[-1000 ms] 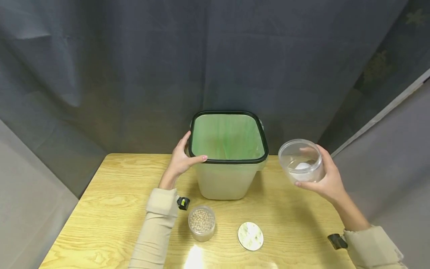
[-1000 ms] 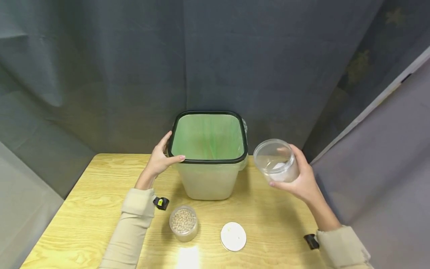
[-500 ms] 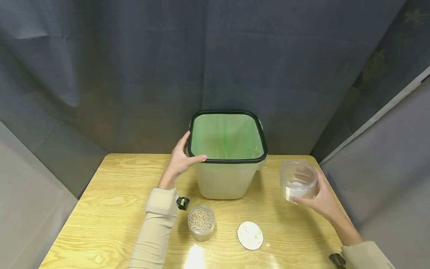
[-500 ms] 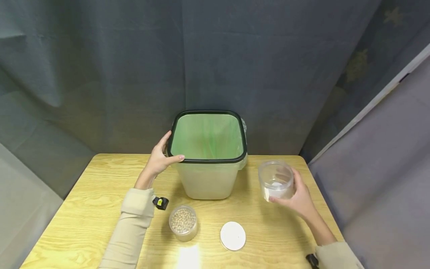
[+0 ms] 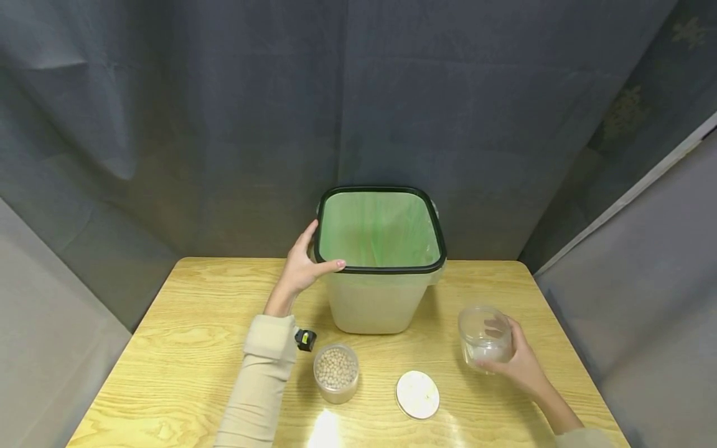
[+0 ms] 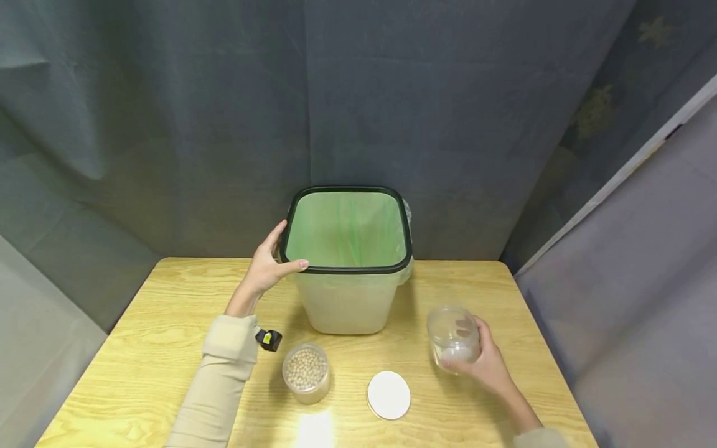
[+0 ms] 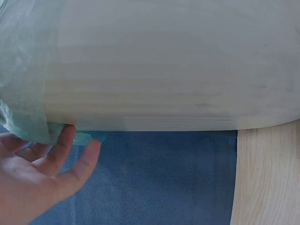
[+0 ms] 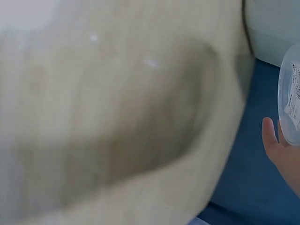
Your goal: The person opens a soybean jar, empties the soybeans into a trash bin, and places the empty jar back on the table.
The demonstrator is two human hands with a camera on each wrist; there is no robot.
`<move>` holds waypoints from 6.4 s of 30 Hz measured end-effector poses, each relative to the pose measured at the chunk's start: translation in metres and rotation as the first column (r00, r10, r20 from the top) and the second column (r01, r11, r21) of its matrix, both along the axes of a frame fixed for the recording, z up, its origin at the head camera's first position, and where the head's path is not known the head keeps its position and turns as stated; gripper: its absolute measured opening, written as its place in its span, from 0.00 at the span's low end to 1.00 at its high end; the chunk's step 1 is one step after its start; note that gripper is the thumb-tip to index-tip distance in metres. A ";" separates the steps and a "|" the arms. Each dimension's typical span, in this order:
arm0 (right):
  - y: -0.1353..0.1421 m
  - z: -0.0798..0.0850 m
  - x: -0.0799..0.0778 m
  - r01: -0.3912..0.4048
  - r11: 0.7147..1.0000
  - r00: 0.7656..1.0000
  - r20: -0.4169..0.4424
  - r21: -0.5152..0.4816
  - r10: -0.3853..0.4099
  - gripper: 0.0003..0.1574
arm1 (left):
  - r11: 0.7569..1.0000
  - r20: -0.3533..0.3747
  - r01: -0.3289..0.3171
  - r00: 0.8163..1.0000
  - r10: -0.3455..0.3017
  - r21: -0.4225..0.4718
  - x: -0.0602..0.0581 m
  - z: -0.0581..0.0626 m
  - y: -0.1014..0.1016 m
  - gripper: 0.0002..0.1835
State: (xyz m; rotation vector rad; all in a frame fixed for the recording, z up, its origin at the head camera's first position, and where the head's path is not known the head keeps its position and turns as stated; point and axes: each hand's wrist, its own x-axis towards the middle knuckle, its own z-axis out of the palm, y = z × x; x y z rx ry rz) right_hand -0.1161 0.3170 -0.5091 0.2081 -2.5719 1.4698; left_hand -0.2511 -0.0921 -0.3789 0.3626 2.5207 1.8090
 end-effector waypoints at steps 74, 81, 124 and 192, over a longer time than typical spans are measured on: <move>0.000 0.025 0.029 -0.039 0.984 0.994 -0.092 0.173 0.055 0.63 | 0.999 -0.017 0.046 0.999 -0.046 0.000 -0.001 0.001 -0.002 0.52; -0.026 0.052 0.024 -0.012 0.993 0.991 -0.128 0.115 0.026 0.56 | 0.999 -0.055 0.038 0.998 -0.037 0.026 0.009 -0.003 -0.009 0.49; -0.156 -0.019 -0.006 -0.375 0.917 0.921 0.056 -0.135 0.385 0.60 | 0.954 -0.282 0.256 0.914 -0.291 -0.154 0.097 -0.066 -0.048 0.49; -0.201 -0.002 -0.019 -0.367 0.929 0.930 0.018 0.047 0.366 0.55 | 0.845 -0.150 0.506 0.861 -0.486 0.171 0.100 -0.112 -0.021 0.51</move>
